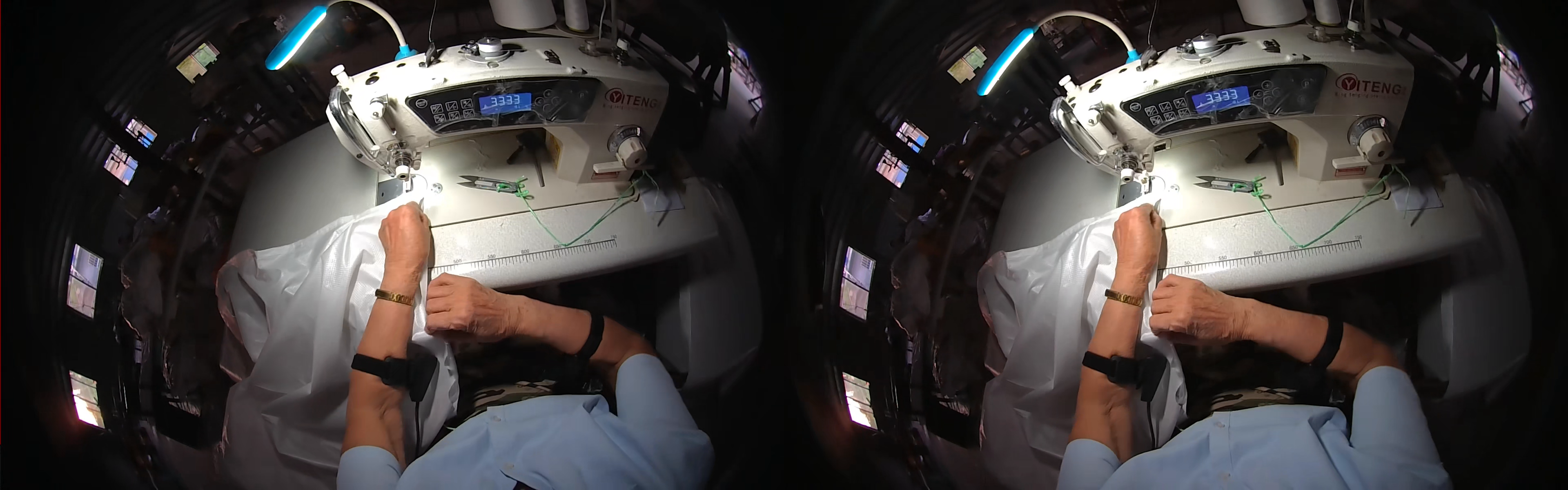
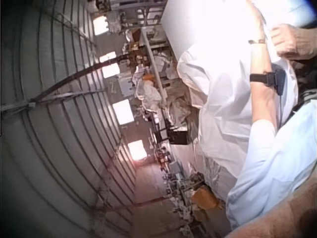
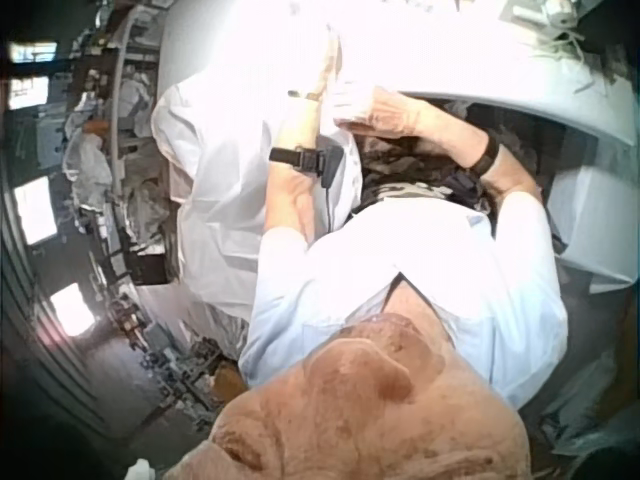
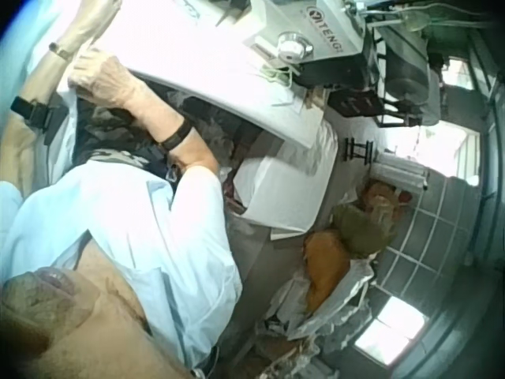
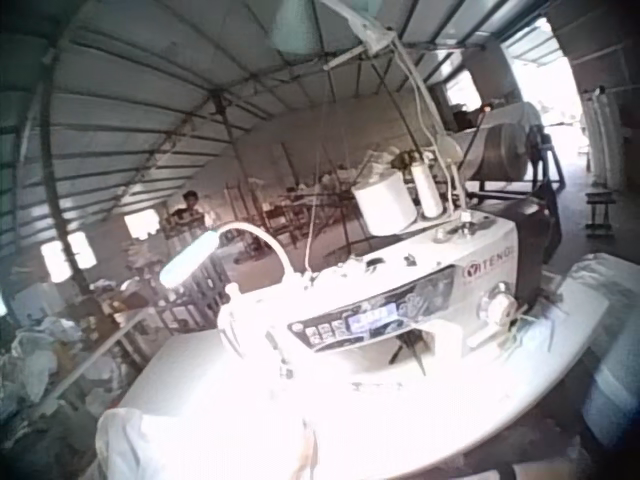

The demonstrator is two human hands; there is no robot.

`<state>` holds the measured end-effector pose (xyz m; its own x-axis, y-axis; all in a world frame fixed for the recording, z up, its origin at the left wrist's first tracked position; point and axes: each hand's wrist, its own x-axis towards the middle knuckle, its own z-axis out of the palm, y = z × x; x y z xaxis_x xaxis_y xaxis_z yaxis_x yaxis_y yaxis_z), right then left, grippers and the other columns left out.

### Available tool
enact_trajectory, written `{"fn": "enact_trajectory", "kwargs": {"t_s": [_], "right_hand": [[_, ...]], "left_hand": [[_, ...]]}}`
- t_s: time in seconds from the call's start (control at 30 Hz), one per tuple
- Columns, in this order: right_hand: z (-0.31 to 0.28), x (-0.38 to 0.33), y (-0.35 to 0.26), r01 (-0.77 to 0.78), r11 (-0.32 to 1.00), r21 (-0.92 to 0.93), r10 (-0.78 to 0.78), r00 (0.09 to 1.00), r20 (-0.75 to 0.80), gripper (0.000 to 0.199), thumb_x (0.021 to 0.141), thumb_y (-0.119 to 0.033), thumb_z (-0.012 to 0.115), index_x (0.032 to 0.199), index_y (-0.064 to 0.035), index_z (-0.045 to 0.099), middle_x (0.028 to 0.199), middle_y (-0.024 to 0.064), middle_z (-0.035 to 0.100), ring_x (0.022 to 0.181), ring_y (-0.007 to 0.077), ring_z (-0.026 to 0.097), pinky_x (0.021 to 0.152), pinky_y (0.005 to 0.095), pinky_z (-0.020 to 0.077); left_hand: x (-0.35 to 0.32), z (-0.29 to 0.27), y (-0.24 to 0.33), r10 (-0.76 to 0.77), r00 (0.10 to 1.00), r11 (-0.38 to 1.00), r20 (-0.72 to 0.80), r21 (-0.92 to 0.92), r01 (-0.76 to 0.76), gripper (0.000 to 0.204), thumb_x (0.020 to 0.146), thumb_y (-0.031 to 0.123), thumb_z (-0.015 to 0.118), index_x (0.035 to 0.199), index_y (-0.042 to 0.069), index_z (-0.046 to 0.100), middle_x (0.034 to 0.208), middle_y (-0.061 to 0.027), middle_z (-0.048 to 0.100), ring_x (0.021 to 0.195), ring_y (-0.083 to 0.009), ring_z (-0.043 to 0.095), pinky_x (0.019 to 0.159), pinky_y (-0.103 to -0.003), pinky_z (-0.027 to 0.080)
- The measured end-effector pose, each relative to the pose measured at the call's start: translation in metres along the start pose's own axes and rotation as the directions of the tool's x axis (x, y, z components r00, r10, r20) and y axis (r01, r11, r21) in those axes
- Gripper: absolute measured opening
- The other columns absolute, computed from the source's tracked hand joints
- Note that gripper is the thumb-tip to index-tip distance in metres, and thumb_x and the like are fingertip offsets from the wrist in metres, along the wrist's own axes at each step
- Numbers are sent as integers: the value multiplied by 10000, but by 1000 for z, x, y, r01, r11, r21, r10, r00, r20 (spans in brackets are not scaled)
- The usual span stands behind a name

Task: Sewing together large white plastic/fabric sheets using an industrial sewing machine.

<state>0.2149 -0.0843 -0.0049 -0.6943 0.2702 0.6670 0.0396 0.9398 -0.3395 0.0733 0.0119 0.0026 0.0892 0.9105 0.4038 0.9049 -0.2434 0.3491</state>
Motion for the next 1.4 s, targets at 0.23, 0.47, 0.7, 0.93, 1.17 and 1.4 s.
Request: {"fn": "enact_trajectory", "kwargs": {"t_s": [0.23, 0.47, 0.7, 0.93, 1.17, 1.4], "right_hand": [[-43, 27, 65, -450, 883, -132, 425, 887, -183, 318, 830, -180, 650, 1067, -1, 537, 891, 137, 629, 871, 320, 615, 790, 416, 480], [-30, 46, 132, -501, 774, -387, 474, 864, -171, 245, 831, -98, 624, 1034, 39, 620, 917, 186, 645, 919, 342, 619, 831, 434, 493], [-34, 49, 145, -548, 812, -199, 541, 836, -94, 153, 915, -152, 601, 955, -24, 674, 903, 179, 662, 895, 356, 635, 803, 444, 488], [-42, 61, 146, -617, 747, -245, 647, 760, 57, 222, 937, -239, 577, 860, -36, 620, 898, 196, 642, 925, 349, 612, 898, 442, 442], [-42, 67, 142, -637, 726, -258, 672, 738, 70, 181, 866, -217, 551, 815, -53, 606, 816, 183, 643, 848, 340, 620, 875, 449, 448], [-35, 64, 138, -671, 719, -182, 669, 739, -80, 190, 830, -224, 607, 796, -38, 619, 767, 174, 644, 797, 335, 628, 774, 445, 484]], "left_hand": [[6, -5, -24, -229, 958, 710, 171, -644, 285, 170, 823, 77, 582, 829, -50, 695, 688, -120, 647, 587, -174, 568, 586, -318, 460], [8, -8, -30, -333, 858, 346, 392, -795, 498, 283, 871, 29, 619, 1084, -157, 629, 935, -143, 690, 806, -160, 648, 730, -259, 507], [5, -8, -34, -277, 853, 221, 443, -834, 505, 313, 873, 30, 602, 1112, -173, 596, 951, -150, 688, 815, -158, 645, 744, -246, 500], [1, 2, -35, -244, 917, 527, 316, -751, 399, 139, 861, 44, 621, 878, -86, 667, 714, 21, 590, 602, -38, 491, 541, -195, 379], [-12, -6, -13, -266, 963, 832, 49, -493, 255, 129, 810, 52, 612, 859, -52, 670, 572, 3, 519, 530, -65, 469, 519, -261, 397], [-8, -5, -18, -89, 996, 958, -9, -273, 84, 317, 776, 69, 592, 1050, -48, 700, 639, -151, 633, 545, -193, 582, 598, -351, 483]]}}
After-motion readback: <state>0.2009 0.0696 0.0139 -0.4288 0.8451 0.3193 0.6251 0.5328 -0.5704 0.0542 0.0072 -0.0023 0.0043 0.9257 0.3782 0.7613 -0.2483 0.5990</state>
